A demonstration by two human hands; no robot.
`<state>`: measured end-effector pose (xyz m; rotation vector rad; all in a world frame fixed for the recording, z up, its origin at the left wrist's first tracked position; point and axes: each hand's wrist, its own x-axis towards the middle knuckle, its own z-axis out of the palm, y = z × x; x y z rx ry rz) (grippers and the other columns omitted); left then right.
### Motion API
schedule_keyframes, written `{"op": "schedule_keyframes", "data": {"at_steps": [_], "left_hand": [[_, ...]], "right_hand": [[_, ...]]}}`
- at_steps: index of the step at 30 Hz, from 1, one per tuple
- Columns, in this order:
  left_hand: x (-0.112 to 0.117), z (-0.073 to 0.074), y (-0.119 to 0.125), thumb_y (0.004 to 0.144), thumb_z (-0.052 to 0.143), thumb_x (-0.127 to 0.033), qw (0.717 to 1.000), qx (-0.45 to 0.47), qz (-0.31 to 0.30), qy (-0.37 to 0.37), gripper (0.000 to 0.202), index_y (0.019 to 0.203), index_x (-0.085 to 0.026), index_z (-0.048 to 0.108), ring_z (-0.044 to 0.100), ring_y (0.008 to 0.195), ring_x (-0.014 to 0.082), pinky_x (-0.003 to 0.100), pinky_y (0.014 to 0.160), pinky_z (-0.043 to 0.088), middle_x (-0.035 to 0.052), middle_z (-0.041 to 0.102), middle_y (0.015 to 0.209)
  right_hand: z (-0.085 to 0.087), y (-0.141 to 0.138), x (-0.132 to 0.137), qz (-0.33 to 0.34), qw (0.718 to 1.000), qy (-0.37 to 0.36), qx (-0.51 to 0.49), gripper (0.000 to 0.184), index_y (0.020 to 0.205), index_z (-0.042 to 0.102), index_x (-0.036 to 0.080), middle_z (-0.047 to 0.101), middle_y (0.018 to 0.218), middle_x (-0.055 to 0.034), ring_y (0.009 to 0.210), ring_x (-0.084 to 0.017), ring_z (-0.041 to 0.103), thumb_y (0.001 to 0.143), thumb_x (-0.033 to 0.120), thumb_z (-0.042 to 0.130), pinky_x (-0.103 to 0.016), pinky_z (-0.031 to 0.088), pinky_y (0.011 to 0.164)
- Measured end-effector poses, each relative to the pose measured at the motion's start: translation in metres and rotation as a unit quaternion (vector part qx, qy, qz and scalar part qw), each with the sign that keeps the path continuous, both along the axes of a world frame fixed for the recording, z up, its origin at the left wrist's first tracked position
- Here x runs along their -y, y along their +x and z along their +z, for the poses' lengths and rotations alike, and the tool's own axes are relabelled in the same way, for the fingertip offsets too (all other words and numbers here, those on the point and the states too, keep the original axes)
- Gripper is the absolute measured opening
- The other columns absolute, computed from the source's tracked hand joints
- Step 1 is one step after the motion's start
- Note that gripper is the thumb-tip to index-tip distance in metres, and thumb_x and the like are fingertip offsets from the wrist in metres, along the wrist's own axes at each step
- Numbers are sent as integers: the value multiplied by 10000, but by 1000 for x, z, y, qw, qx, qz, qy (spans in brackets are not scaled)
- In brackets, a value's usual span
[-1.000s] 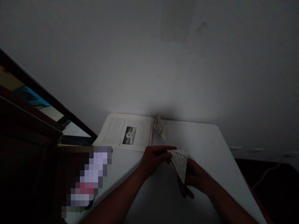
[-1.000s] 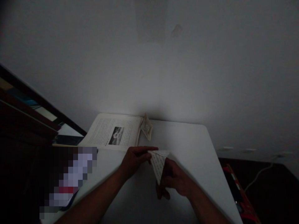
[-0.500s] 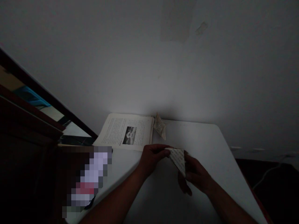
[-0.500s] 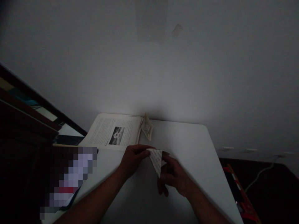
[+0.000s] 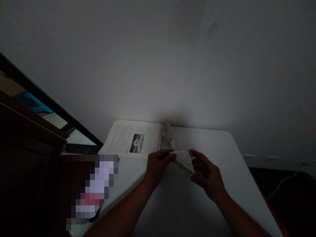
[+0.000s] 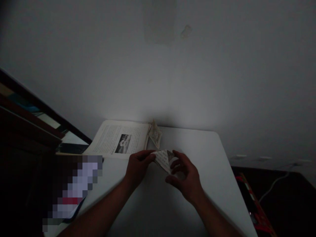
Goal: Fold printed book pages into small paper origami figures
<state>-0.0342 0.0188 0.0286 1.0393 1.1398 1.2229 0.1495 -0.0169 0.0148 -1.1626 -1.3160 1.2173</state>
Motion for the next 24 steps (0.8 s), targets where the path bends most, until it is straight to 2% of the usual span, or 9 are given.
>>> {"op": "schedule_keyframes", "data": {"at_steps": [4,8,11,14,24], "left_hand": [[1,-2,2,671,731,-293,1000,-14,3,7,229,837,-135,727,671,760,211,300,719,536,67,724,795],[1,-5,2,672,733,-292,1000,-18,11,12,212,822,-143,728,671,745,200,284,703,534,61,724,784],[1,-5,3,666,737,-286,1000,-14,12,14,202,806,-141,726,672,729,195,278,688,536,59,724,767],[1,-4,3,660,740,-277,1000,-9,10,10,191,786,-135,724,672,708,194,277,667,540,60,722,749],[1,-3,1,632,755,-287,1000,-12,-2,6,207,747,-120,712,657,646,184,281,615,537,62,710,699]], "right_hand": [[-4,3,-2,-44,999,11,11,505,1093,583,204,640,870,-63,755,-204,602,647,379,743,-345,507,688],[1,1,-2,-79,997,18,12,334,965,660,191,659,770,-46,635,-175,593,684,362,712,-322,512,595],[6,-2,-2,-100,995,12,15,282,901,689,179,641,638,-22,539,-153,565,691,368,699,-290,492,498],[7,-2,-2,-120,992,2,25,256,870,702,176,624,559,-4,487,-142,554,696,363,695,-279,486,467],[12,-3,-2,-110,993,-3,51,221,806,711,169,625,516,-8,472,-153,580,726,370,663,-282,505,467]]}}
